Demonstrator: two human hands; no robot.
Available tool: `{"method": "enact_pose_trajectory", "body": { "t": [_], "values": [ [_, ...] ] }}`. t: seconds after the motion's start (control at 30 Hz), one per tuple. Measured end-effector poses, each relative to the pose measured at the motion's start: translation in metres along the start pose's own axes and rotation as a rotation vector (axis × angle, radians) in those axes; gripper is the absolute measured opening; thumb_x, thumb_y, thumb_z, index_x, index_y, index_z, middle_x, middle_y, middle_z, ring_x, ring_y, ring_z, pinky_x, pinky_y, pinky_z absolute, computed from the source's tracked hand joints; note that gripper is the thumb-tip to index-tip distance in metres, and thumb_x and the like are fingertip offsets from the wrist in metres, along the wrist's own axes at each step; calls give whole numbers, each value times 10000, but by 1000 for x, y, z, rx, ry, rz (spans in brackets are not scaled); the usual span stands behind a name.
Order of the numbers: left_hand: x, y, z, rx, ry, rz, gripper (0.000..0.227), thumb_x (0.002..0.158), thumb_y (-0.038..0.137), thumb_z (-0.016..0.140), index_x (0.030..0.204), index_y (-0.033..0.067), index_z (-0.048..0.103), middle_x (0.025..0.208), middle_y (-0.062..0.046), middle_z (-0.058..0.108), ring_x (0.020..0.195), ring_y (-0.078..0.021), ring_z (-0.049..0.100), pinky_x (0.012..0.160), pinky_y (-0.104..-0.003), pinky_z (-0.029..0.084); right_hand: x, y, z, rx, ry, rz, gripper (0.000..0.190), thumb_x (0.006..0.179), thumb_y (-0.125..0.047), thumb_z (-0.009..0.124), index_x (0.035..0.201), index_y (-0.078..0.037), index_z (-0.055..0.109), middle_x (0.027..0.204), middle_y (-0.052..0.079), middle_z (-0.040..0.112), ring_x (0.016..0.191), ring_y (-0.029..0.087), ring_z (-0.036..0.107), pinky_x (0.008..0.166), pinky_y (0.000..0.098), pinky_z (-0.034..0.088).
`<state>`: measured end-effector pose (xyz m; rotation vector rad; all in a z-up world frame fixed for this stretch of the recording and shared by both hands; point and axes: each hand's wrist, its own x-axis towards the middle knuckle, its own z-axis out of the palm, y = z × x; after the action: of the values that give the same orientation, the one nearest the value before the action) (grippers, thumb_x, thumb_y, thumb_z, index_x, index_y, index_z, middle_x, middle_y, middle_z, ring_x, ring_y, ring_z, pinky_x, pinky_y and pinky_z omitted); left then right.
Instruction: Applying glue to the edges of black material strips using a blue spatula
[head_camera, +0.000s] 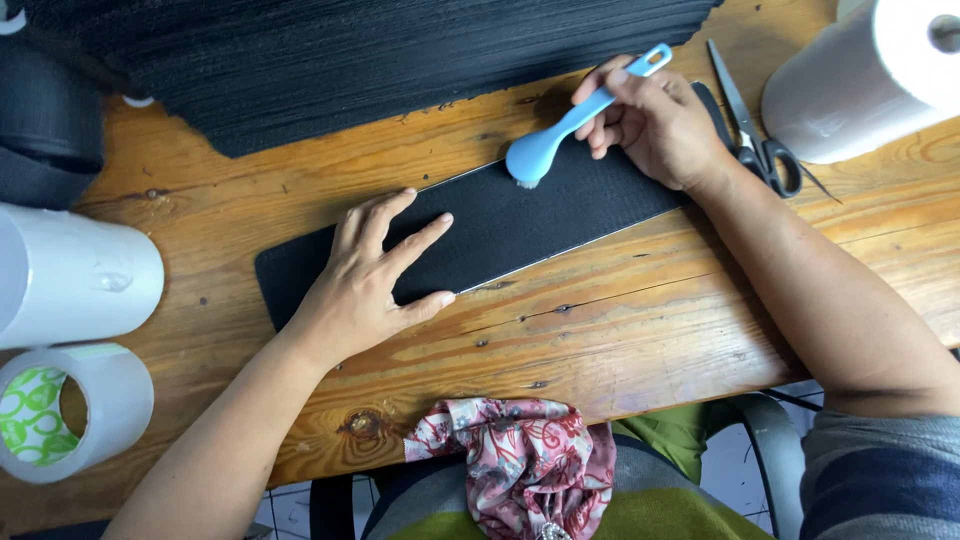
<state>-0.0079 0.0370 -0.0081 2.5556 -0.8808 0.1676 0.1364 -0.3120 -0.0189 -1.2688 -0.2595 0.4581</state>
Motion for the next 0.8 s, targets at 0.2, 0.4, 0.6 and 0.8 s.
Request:
{"method": "enact_pose_trajectory", "body": {
  "t": [0.2,0.4,0.6,0.8],
  "values": [
    [1,1,0,15,-4,10,706,926,463,740,1533,194,502,1505,-243,412,1281,-439,451,1129,-572,402,-6,-7,14,-132,-38,27,308,1059,-252,548,1106,24,675,900,184,721,627,186,676,630,259,604],
    [1,2,-1,49,-1,-8,728,906,482,744,1539,223,494,1524,-216,425,1263,-419,475,1106,-559,418,-12,-3,29,-117,-178,-15,313,1051,-256,578,1142,33,655,947,213,723,677,205,707,668,276,614],
    [3,2,-2,49,-12,-49,743,884,505,752,1532,241,501,1518,-190,427,1281,-404,473,1110,-553,423,-12,2,25,-72,-53,-4,329,1066,-245,561,1201,44,644,991,196,723,817,206,734,732,271,641],
    [2,0,2,59,19,-22,726,883,511,758,1512,226,533,1493,-196,443,1246,-405,489,1097,-546,434,-11,7,23,-59,15,-29,346,1073,-282,569,1232,23,611,987,191,718,820,197,730,741,236,641]
  ]
}}
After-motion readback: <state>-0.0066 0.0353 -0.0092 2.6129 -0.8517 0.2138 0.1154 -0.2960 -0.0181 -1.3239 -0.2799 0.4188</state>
